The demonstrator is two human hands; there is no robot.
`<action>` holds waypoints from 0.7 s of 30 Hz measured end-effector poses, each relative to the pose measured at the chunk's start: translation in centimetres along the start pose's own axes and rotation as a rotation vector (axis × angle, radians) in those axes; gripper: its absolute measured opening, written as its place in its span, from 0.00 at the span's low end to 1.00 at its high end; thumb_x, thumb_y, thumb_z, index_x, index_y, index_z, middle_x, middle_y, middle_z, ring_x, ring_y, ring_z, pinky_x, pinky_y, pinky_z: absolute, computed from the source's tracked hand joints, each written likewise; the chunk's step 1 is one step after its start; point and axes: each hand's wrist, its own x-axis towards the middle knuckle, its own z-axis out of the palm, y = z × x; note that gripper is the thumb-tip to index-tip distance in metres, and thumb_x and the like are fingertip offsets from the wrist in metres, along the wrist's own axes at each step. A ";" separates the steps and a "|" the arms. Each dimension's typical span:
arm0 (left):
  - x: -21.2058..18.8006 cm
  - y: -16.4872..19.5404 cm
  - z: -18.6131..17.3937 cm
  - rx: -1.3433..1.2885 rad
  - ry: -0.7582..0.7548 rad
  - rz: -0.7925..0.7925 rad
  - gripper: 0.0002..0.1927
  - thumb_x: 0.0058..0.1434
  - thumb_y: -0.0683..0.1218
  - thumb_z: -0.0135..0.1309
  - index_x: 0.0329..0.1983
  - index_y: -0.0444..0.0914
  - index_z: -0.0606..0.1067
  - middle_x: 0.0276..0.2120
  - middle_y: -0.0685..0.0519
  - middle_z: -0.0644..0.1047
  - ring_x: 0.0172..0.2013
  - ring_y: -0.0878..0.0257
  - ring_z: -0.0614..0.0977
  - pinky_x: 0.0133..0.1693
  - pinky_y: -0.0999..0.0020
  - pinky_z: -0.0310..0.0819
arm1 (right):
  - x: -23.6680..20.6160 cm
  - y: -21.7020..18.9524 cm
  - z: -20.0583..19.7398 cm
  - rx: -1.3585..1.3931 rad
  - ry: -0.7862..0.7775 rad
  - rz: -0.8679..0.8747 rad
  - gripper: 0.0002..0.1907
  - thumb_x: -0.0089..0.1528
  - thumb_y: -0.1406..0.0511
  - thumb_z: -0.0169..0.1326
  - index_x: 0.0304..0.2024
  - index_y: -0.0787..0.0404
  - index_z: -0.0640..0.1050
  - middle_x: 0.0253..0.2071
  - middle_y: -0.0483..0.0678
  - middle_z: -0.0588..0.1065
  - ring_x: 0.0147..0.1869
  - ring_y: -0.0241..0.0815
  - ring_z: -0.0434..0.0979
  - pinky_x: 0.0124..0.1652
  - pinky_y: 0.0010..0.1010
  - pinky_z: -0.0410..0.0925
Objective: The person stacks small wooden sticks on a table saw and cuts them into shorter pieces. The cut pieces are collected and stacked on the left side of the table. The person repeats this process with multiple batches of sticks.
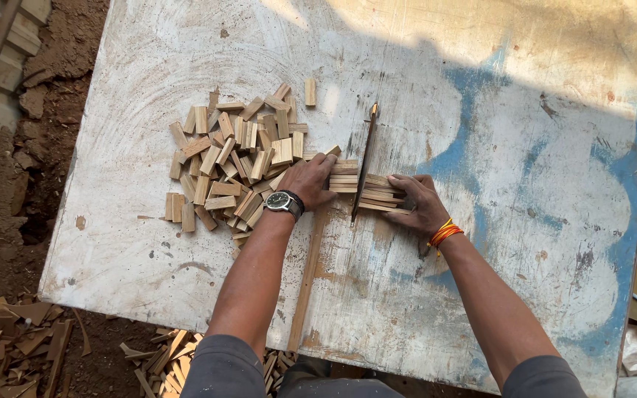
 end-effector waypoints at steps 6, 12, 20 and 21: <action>-3.5 -1.0 -1.4 -0.108 0.513 -0.466 0.43 0.52 0.58 0.70 0.64 0.34 0.65 0.46 0.45 0.75 0.38 0.54 0.82 0.36 0.58 0.81 | -5.1 -1.0 1.1 -0.037 0.041 0.035 0.42 0.45 0.58 0.72 0.62 0.53 0.72 0.61 0.45 0.75 0.57 0.49 0.69 0.60 0.39 0.67; -14.8 0.8 0.0 -0.297 0.295 -0.349 0.59 0.54 0.61 0.68 0.81 0.38 0.50 0.40 0.48 0.75 0.39 0.55 0.80 0.40 0.59 0.80 | -13.3 -8.2 6.7 0.014 -0.024 0.037 0.42 0.45 0.58 0.71 0.62 0.54 0.72 0.61 0.47 0.74 0.56 0.53 0.69 0.57 0.42 0.68; -19.2 2.7 5.0 -0.012 -0.157 0.107 0.45 0.47 0.55 0.72 0.67 0.39 0.66 0.53 0.48 0.70 0.53 0.51 0.73 0.56 0.58 0.73 | -14.7 -10.5 10.7 0.005 0.012 0.007 0.43 0.46 0.58 0.72 0.63 0.55 0.71 0.62 0.46 0.73 0.56 0.55 0.68 0.57 0.43 0.67; -19.4 2.4 5.2 -0.009 -0.138 0.136 0.45 0.47 0.54 0.72 0.66 0.37 0.66 0.54 0.48 0.70 0.54 0.51 0.73 0.56 0.58 0.73 | -14.9 -10.6 10.7 0.015 0.007 -0.007 0.43 0.46 0.59 0.72 0.63 0.55 0.71 0.62 0.46 0.73 0.57 0.55 0.68 0.58 0.43 0.67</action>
